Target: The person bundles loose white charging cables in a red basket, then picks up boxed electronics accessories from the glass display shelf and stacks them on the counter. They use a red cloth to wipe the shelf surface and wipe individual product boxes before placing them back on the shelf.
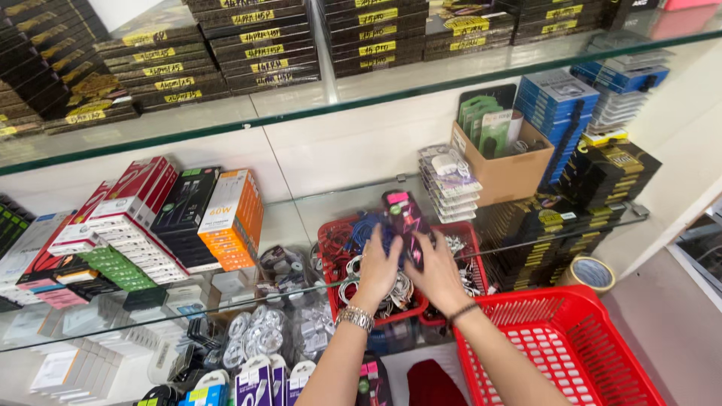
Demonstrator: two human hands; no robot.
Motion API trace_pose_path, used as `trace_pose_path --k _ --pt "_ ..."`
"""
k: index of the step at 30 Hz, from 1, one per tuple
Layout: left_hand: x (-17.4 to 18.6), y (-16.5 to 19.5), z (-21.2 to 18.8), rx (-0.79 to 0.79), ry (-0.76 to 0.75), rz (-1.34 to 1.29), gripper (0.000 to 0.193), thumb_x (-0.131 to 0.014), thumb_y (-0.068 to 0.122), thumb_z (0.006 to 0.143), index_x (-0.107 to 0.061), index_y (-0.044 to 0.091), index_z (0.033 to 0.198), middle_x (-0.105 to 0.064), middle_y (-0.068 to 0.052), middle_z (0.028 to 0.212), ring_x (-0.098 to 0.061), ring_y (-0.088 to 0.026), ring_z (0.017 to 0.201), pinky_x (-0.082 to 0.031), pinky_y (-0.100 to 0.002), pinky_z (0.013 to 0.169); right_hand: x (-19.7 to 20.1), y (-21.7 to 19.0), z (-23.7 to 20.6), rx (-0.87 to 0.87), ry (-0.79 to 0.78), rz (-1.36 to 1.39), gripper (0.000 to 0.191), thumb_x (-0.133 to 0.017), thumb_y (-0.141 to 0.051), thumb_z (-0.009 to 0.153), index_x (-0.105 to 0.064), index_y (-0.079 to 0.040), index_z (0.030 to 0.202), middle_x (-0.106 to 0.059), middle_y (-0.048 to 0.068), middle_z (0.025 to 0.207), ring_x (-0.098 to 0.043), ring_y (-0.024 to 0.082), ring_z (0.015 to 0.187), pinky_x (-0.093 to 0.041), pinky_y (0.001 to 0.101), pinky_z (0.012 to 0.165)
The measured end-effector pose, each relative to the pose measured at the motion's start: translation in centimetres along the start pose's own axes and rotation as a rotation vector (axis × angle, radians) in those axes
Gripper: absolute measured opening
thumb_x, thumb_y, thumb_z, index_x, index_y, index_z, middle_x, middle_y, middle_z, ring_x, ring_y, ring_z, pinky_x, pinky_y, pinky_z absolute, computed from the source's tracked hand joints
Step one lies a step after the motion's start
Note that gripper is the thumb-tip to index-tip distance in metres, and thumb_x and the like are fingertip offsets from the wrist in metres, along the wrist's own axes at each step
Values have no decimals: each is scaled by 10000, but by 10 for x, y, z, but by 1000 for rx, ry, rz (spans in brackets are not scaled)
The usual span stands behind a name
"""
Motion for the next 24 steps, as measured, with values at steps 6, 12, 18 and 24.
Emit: trace_pose_path --k 6,12,18,24 --pt "-7 -5 -44 -57 -367 461 696 -496 472 999 -318 147 1588 -141 -127 1705 21 -391 1568 61 -598 1215 -45 32 71 114 108 -366 617 -754 -294 806 -564 -37 1333 -441 330 1427 -479 464 1228 -401 503 1048" --pt "-9 -9 -62 -106 -337 480 745 -549 454 953 -311 139 1585 -129 -118 1702 19 -371 1565 63 -576 1209 -83 54 77 111 58 -774 660 -691 -437 874 -566 -49 1394 -565 166 1363 -525 297 1209 -411 431 1014" --pt "-5 -9 -49 -15 -441 379 680 -593 442 965 -384 144 1539 -159 -136 1677 6 -356 1551 51 -538 1206 -58 37 75 167 69 -541 696 -695 -440 857 -555 1 1377 -548 219 1397 -498 347 1211 -414 465 954" --pt "53 -53 -74 129 148 -260 296 -541 238 1001 -682 64 1193 -808 -128 1079 -760 -300 933 -575 -383 821 -37 29 -5 -8 162 313 337 -603 -253 974 -644 -30 1224 -731 153 1060 -701 306 981 -546 435 865"
Point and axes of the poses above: each hand's wrist, its own z-axis towards the middle knuckle, its own x-axis out of the back of the hand, y = z × x, the point moved 5 cm from there along z, towards the middle knuckle
